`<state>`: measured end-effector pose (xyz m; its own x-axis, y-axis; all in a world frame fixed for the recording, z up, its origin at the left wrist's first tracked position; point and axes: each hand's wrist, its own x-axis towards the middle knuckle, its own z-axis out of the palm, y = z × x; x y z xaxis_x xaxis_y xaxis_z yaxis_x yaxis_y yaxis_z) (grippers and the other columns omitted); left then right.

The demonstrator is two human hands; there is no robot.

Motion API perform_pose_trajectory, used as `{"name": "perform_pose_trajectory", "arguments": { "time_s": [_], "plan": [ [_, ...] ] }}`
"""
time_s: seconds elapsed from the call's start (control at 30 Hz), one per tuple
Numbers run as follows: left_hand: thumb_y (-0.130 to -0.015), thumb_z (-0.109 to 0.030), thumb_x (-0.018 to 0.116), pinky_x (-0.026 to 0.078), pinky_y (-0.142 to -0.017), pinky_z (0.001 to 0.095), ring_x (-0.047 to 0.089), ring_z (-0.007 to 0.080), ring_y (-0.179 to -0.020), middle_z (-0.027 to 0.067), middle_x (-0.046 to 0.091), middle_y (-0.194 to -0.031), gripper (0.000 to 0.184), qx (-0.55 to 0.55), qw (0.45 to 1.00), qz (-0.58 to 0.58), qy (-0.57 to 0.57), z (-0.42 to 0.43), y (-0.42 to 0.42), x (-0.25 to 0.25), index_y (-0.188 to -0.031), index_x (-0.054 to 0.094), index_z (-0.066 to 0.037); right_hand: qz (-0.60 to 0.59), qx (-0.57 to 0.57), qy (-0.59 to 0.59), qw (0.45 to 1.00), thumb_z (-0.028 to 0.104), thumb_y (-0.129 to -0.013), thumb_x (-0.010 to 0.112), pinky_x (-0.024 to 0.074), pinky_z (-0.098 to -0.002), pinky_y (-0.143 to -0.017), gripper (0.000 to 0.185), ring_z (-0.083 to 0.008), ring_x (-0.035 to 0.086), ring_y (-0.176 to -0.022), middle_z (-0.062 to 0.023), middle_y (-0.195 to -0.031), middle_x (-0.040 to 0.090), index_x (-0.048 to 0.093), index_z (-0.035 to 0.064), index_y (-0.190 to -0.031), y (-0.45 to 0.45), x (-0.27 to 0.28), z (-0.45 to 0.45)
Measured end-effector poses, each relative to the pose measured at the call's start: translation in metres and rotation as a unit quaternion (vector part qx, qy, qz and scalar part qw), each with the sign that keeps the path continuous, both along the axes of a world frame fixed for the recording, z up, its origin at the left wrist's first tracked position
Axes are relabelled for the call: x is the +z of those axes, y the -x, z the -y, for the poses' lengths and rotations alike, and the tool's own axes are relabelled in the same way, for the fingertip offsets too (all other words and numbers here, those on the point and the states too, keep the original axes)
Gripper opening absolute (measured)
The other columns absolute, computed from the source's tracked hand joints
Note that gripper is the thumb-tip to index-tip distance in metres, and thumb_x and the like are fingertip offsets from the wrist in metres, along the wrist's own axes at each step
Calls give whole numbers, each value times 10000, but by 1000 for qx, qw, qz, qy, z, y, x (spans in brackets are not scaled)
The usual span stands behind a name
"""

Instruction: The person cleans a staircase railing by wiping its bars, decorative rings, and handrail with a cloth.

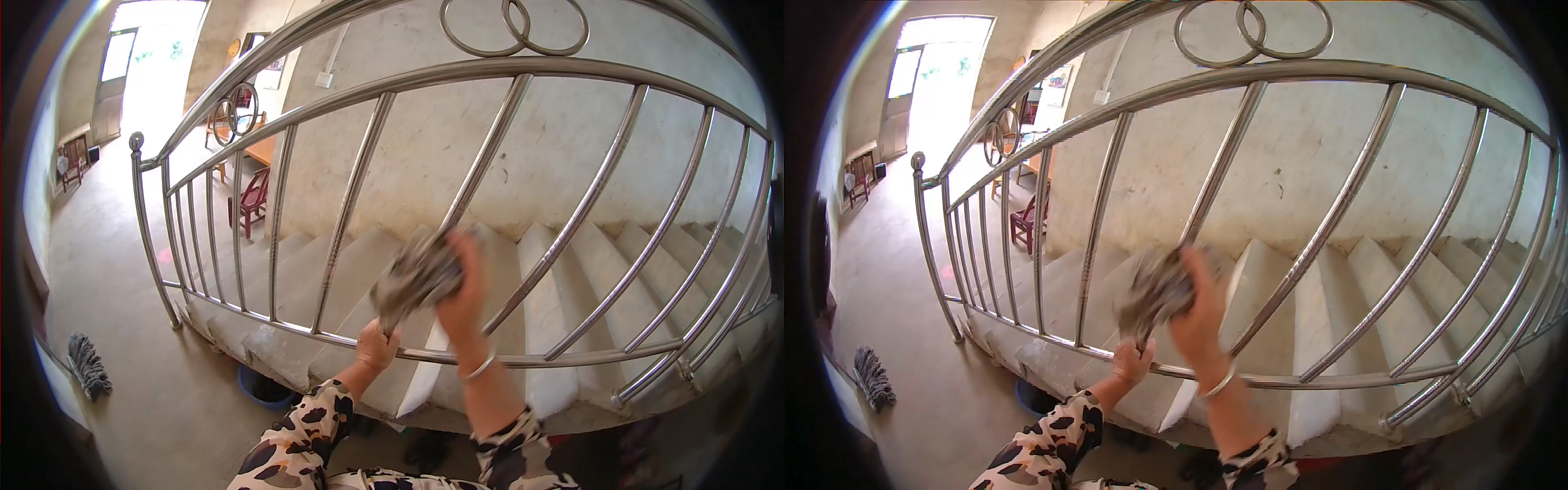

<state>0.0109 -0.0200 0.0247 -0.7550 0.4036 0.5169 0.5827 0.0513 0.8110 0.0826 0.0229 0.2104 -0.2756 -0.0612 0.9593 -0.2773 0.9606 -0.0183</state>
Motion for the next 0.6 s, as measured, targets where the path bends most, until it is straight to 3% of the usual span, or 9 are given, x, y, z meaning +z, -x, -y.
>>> {"name": "perform_pose_trajectory", "arguments": {
  "time_s": [0.03,0.13,0.23,0.37,0.4,0.43,0.5,0.57,0.6],
  "plan": [
    [-754,-198,516,387,-558,393,490,343,-623,152,491,-634,157,9,1000,17,-25,-4,2,-4,-698,466,-60,-51,-28,-30,998,-35,-655,537,352,-357,-863,477,-302,468,-990,-144,-1072,512,433,-2,-1120,3,34,-3],
    [-750,-196,530,388,-554,388,487,333,-608,142,480,-621,180,9,999,20,-30,-1,-1,2,-677,450,-51,-169,44,-42,984,-20,-648,544,349,-335,-862,473,-278,470,-968,-145,-1041,500,444,32,-1108,17,130,-9],
    [-751,-199,529,391,-555,385,491,331,-608,142,483,-622,176,-6,999,34,-35,3,-3,7,-689,456,-51,-97,37,32,994,-49,-611,510,366,-333,-816,463,-286,472,-909,-138,-977,516,475,40,-1064,27,163,-1],
    [-751,-201,530,395,-560,385,495,328,-613,140,488,-628,173,-11,998,35,-42,4,-1,7,-699,460,-52,-132,-32,-88,987,-60,-610,491,359,-365,-816,458,-304,460,-916,-128,-995,536,493,54,-1053,37,104,-5],
    [-752,-202,527,395,-564,389,494,329,-617,140,487,-634,176,-9,999,28,-37,4,-1,6,-698,455,-51,-117,-13,-58,991,-61,-604,499,352,-379,-828,455,-322,455,-927,-122,-1017,541,510,63,-1042,36,76,-2],
    [-754,-203,524,395,-567,393,494,330,-621,140,486,-639,180,-8,999,21,-32,4,-1,4,-697,449,-49,-71,-45,-60,995,-52,-639,536,335,-358,-906,456,-268,465,-1034,-112,-1080,522,489,48,-1081,33,41,-9],
    [-751,-207,527,404,-611,386,510,318,-682,135,513,-703,153,-12,1000,26,1,4,1,3,-754,478,-63,20,-79,-47,996,-46,-616,506,275,-432,-941,459,-340,405,-1090,-141,-1069,532,506,45,-1067,19,-26,3],
    [-747,-212,529,413,-655,379,526,305,-743,129,540,-768,152,-23,999,28,37,-5,6,-8,-812,507,-76,116,-83,-19,990,-42,-575,523,294,-414,-930,470,-376,425,-1040,-155,-1047,530,524,55,-1034,0,-77,15],
    [-741,-219,534,406,-715,370,521,288,-822,120,546,-856,201,8,991,-129,-41,-18,14,-22,-902,513,-100,154,-73,-17,985,-48,-562,526,315,-399,-917,479,-382,439,-1013,-164,-1023,532,525,56,-1030,-7,-89,16]
  ]
}}
